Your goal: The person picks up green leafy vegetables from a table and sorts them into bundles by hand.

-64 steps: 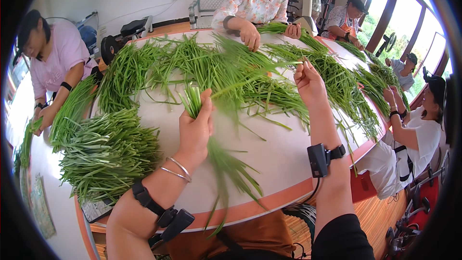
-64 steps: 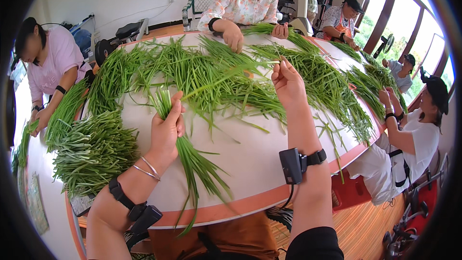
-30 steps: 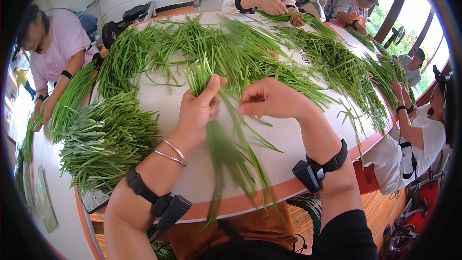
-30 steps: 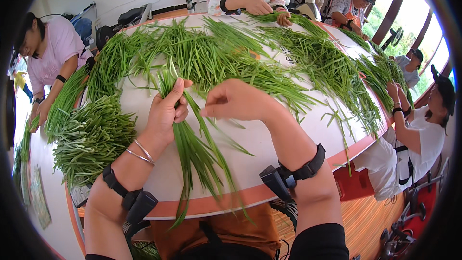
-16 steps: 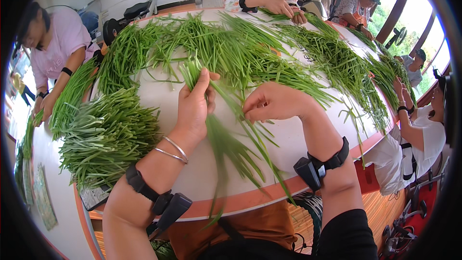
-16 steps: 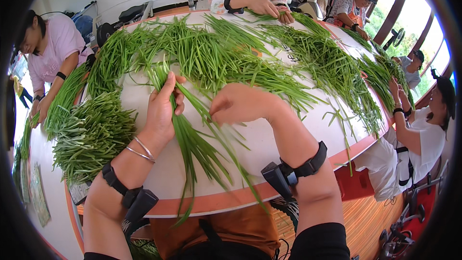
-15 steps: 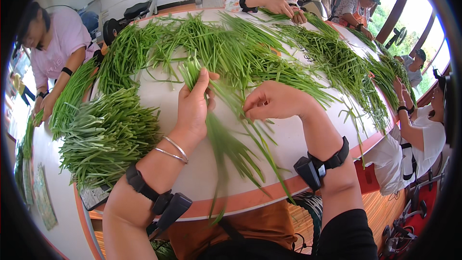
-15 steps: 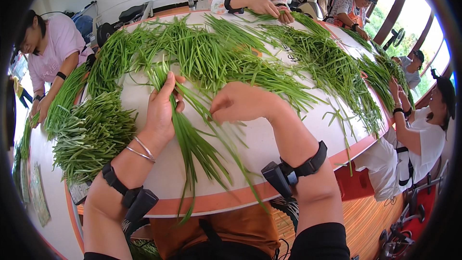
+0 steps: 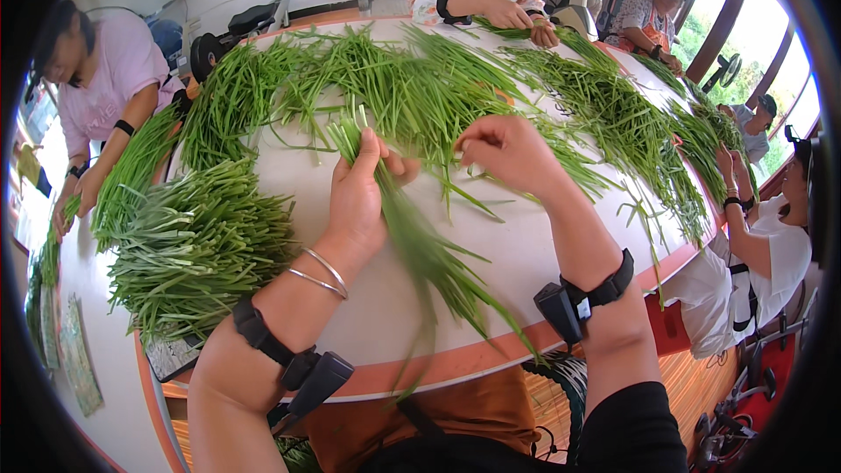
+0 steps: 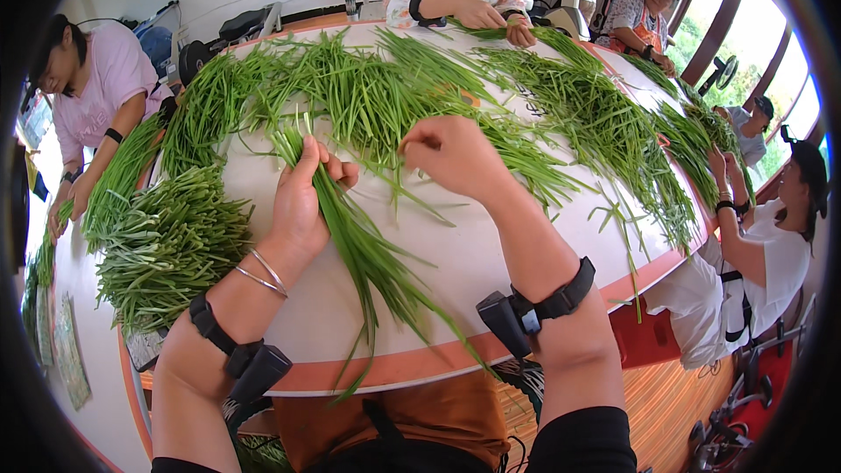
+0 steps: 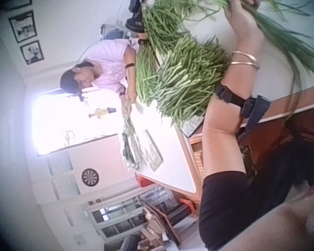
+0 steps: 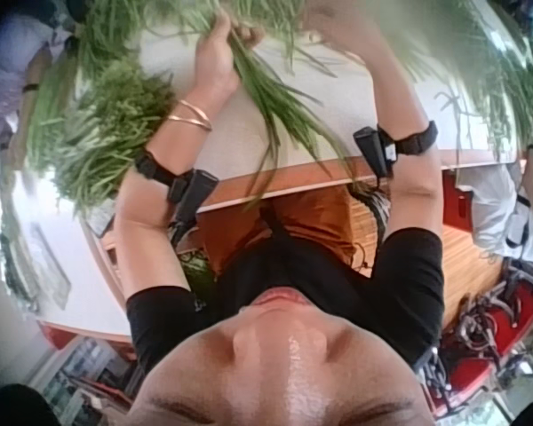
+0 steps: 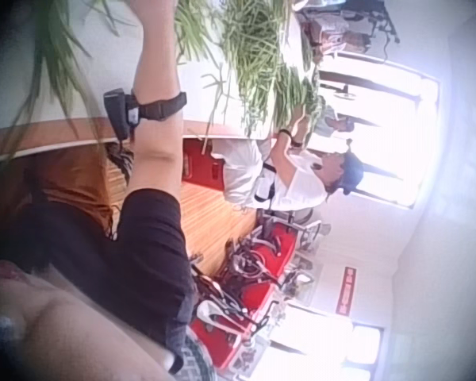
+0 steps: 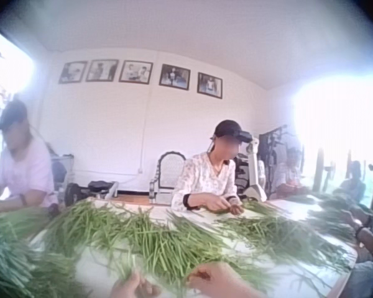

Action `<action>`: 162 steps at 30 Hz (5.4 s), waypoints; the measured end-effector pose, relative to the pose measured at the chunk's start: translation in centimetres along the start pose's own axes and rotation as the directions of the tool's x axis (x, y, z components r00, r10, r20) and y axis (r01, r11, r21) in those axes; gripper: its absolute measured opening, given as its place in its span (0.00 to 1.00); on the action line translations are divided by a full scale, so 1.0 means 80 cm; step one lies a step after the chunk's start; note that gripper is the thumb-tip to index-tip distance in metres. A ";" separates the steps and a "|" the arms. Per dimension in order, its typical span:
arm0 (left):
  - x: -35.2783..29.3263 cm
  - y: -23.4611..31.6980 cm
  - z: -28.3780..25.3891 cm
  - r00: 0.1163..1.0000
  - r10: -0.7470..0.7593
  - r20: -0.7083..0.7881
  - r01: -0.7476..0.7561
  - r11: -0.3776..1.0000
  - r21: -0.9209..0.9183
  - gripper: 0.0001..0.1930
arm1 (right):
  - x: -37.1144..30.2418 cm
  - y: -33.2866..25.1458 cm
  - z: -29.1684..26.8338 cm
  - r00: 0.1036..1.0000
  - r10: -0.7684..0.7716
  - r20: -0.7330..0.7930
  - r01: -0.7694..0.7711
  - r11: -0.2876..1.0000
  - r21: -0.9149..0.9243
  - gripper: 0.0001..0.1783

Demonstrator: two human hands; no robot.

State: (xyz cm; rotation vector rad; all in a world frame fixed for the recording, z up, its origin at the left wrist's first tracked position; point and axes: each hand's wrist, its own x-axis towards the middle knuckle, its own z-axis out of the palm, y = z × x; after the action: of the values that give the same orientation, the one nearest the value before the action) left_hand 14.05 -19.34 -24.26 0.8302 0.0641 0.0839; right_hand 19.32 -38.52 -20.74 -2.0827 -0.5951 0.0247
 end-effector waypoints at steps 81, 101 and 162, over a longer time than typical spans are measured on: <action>-0.012 -0.002 0.003 0.914 -0.358 0.189 0.312 0.921 0.232 0.10 | 0.007 -0.007 -0.034 0.870 0.005 -0.494 0.237 0.873 0.427 0.10; -0.015 0.000 0.009 0.883 -0.400 0.245 0.219 0.813 0.540 0.13 | 0.008 0.001 -0.009 0.997 0.072 -0.002 -0.071 0.988 0.135 0.10; -0.012 0.008 0.010 0.893 -0.324 0.311 0.273 0.942 0.197 0.15 | -0.013 -0.033 -0.025 0.942 0.142 0.304 -0.193 0.971 0.144 0.10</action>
State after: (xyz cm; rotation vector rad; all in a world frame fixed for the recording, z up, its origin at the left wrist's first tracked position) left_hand 13.11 -19.61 -23.24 0.9649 -0.1296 -0.3619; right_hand 17.85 -39.40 -17.72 -1.9677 -0.5666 0.4749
